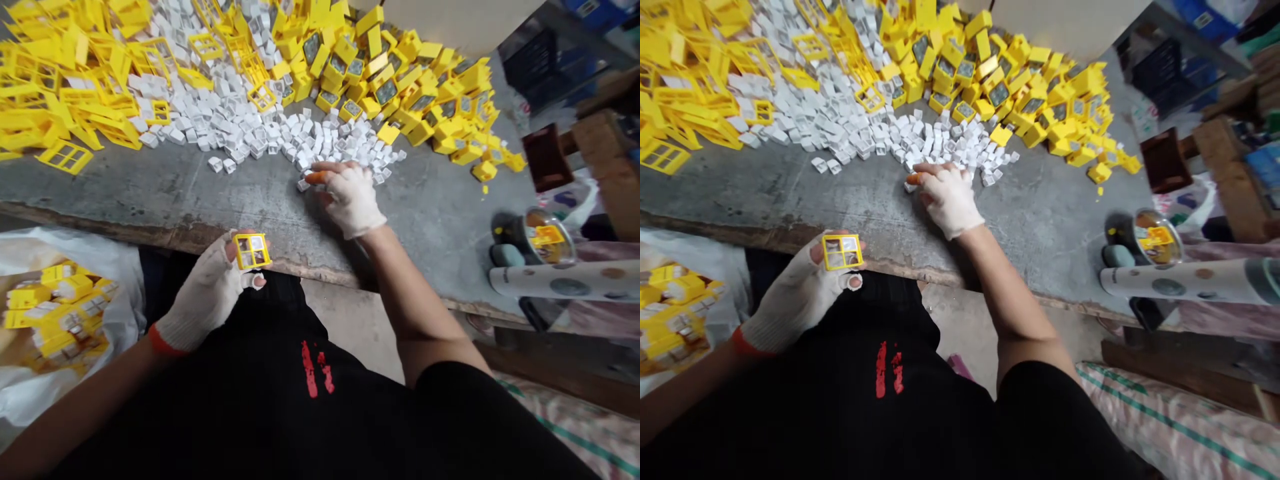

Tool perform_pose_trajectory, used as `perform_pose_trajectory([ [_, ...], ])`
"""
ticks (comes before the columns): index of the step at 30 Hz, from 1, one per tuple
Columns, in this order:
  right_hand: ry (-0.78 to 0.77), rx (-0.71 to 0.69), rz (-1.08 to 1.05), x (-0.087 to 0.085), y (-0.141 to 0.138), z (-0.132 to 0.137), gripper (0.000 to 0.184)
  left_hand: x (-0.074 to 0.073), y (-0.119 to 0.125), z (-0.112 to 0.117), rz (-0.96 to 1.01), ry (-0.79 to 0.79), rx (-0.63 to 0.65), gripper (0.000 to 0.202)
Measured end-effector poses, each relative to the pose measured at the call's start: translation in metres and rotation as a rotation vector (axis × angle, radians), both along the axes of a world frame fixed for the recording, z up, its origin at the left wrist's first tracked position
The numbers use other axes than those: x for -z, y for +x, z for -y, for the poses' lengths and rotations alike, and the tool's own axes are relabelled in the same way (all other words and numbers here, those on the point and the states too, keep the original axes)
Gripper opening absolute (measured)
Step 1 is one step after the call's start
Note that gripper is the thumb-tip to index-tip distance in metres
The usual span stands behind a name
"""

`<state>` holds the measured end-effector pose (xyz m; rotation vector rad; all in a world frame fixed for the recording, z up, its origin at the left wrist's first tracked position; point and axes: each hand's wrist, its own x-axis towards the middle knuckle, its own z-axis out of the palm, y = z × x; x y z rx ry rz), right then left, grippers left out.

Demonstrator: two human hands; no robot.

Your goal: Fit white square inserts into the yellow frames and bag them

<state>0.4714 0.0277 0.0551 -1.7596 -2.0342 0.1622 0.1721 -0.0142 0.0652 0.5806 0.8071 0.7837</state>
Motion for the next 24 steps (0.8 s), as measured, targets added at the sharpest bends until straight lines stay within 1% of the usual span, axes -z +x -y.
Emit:
perform_pose_trajectory([
  [2, -0.07, -0.016, 0.093, 0.006, 0.012, -0.027, 0.026, 0.002, -0.002, -0.001, -0.006, 0.013, -0.032, 0.045],
  [3, -0.084, -0.037, 0.114, 0.008, 0.014, -0.035, 0.021, 0.004, -0.002, -0.002, -0.005, 0.028, -0.05, 0.05],
  [5, -0.073, -0.058, 0.114, 0.007, 0.009, -0.037, 0.011, 0.009, -0.001, -0.002, -0.012, 0.091, -0.1, 0.056],
  [6, -0.06, -0.064, 0.098, 0.004, 0.003, -0.03, 0.009, 0.011, -0.001, -0.002, -0.029, 0.145, -0.137, 0.055],
  [7, -0.047, -0.077, 0.07, 0.0, -0.005, -0.02, 0.012, 0.014, 0.0, -0.001, -0.058, 0.208, -0.171, 0.052],
  [9, -0.023, -0.13, -0.025, -0.011, -0.024, 0.007, 0.023, 0.017, 0.001, 0.0, -0.132, 0.337, -0.226, 0.044],
  [11, 0.001, -0.199, -0.162, -0.02, -0.044, 0.036, 0.033, 0.015, 0.001, 0.002, -0.205, 0.42, -0.232, 0.042],
  [13, 0.029, -0.235, -0.292, -0.023, -0.062, 0.058, 0.035, 0.009, 0.002, 0.003, -0.249, 0.453, -0.203, 0.042],
  [15, 0.06, -0.228, -0.379, -0.022, -0.075, 0.071, 0.034, 0.003, 0.003, 0.005, -0.284, 0.48, -0.181, 0.041],
  [17, 0.083, -0.2, -0.427, -0.017, -0.082, 0.077, 0.032, 0.001, 0.002, 0.007, -0.305, 0.543, -0.194, 0.041],
  [19, 0.1, -0.153, -0.474, -0.012, -0.087, 0.081, 0.031, 0.006, 0.0, 0.008, -0.336, 0.625, -0.206, 0.044],
  [21, 0.12, -0.097, -0.543, -0.005, -0.092, 0.083, 0.03, 0.016, -0.002, 0.009, -0.356, 0.698, -0.206, 0.047],
  [24, 0.181, -0.026, -0.667, 0.01, -0.104, 0.085, 0.033, 0.027, -0.004, 0.008, -0.376, 0.791, -0.194, 0.046],
])
